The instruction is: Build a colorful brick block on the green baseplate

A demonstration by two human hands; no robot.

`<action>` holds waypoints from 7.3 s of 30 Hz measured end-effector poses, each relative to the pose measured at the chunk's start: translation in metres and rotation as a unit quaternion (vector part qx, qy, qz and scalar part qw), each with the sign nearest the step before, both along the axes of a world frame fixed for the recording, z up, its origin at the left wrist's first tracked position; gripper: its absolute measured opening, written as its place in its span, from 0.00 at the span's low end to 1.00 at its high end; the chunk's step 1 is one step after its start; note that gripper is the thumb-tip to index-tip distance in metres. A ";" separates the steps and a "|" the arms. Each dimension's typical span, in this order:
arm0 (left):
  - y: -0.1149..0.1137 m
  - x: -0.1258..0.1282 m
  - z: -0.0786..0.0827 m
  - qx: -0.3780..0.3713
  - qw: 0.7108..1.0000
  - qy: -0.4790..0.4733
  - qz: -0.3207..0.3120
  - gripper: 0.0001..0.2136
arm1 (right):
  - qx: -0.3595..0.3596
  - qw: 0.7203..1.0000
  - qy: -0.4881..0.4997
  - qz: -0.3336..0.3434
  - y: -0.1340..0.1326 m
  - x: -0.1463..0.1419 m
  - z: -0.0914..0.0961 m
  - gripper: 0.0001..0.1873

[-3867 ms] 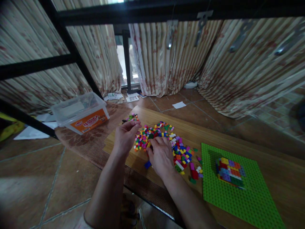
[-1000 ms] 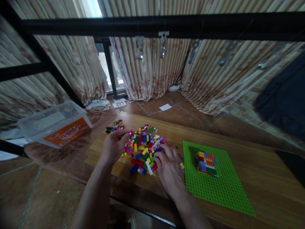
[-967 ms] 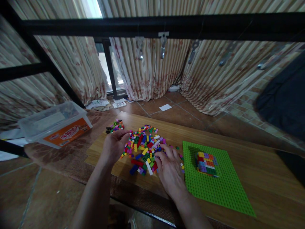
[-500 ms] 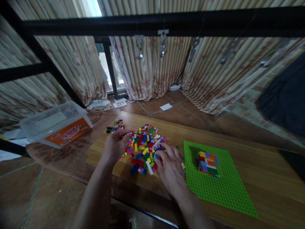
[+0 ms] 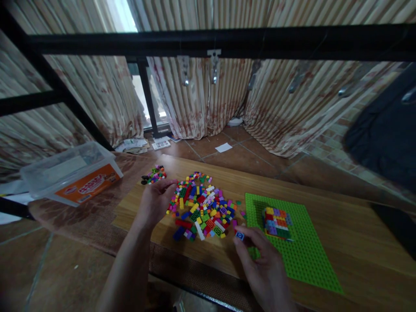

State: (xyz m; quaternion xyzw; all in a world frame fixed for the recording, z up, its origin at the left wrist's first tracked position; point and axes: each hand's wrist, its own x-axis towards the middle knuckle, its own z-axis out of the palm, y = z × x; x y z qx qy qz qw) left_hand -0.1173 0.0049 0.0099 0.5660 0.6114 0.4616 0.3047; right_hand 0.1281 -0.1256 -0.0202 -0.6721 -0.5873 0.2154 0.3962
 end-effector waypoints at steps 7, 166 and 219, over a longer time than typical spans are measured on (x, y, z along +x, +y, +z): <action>0.000 0.028 0.004 -0.001 0.999 -0.017 -0.037 0.10 | -0.019 0.998 -0.028 -0.062 -0.027 0.055 0.009 0.19; 0.001 0.081 0.016 0.029 0.889 -0.452 0.074 0.07 | 0.084 0.984 -0.114 0.106 0.029 0.004 -0.019 0.31; 0.002 0.083 0.009 -0.026 0.918 -0.395 0.028 0.09 | 0.135 0.930 -0.264 0.216 0.005 -0.010 -0.020 0.14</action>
